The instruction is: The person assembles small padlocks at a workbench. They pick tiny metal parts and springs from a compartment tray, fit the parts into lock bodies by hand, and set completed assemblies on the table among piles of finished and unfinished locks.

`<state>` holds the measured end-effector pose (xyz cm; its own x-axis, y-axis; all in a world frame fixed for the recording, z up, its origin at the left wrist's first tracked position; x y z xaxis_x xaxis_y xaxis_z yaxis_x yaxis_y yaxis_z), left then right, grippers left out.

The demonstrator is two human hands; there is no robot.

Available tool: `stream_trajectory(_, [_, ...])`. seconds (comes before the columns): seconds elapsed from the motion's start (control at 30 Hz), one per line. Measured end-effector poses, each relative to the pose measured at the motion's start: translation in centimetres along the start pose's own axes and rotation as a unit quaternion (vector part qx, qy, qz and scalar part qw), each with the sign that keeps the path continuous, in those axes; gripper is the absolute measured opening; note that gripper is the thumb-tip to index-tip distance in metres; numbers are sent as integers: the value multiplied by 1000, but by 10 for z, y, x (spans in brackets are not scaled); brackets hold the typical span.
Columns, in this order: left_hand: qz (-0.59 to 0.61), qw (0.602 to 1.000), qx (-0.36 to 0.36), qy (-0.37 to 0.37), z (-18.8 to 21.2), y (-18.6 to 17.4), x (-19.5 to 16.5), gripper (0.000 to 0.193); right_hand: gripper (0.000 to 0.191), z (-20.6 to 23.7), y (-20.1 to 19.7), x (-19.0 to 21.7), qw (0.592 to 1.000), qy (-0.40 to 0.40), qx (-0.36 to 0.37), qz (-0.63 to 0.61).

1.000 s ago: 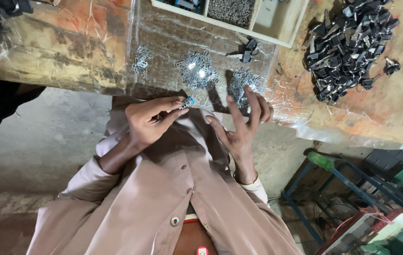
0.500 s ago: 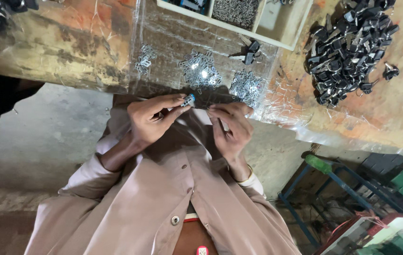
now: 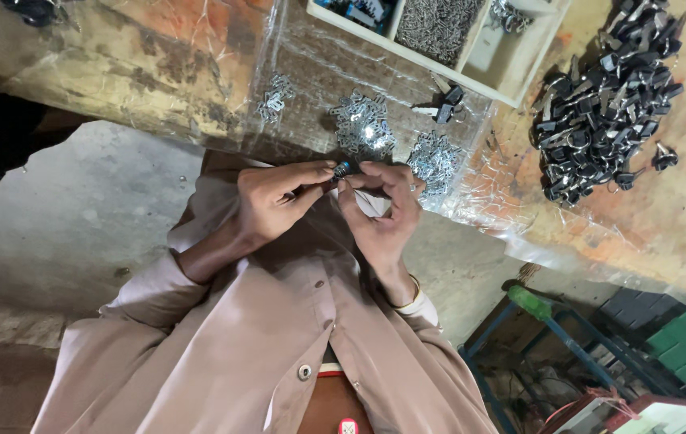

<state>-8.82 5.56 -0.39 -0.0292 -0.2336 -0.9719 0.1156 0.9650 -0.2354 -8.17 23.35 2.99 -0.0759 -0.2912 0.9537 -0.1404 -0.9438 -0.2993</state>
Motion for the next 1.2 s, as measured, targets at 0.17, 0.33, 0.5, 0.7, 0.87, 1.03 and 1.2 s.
stream_trajectory(0.17, [-20,999,13,31,2,-9,-3,28,36,3,7,31,955,-220,46,196])
stream_trajectory(0.33, [-61,996,-12,57,8,-29,-5,21,27,-4,19,38,946,-239,128,177])
stream_trajectory(0.5, [-14,994,-105,29,20,-63,-1,21,34,-14,40,49,909,-274,181,256])
stream_trajectory(0.7, [69,984,-159,-52,32,-82,12,20,42,-17,67,49,855,-295,181,386])
stream_trajectory(0.87, [88,984,-151,-42,29,-76,15,22,35,-12,55,37,862,-247,150,416])
stream_trajectory(1.03, [69,985,-150,-52,28,-72,13,22,54,-9,55,36,855,-257,203,401])
stream_trajectory(1.2, [63,984,-161,-38,26,-74,10,22,54,-18,66,42,838,-270,225,418])
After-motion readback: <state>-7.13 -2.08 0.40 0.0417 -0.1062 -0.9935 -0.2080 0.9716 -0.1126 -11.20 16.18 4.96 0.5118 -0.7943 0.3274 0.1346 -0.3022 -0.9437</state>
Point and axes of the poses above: each hand's wrist, its own z-axis away from the middle knuckle, its own y-axis out of the palm, x = y × z, the point moved 5 cm from there along -z, towards the middle knuckle, and after that the axes turned 9 degrees about -y, right-handed, at the moved point
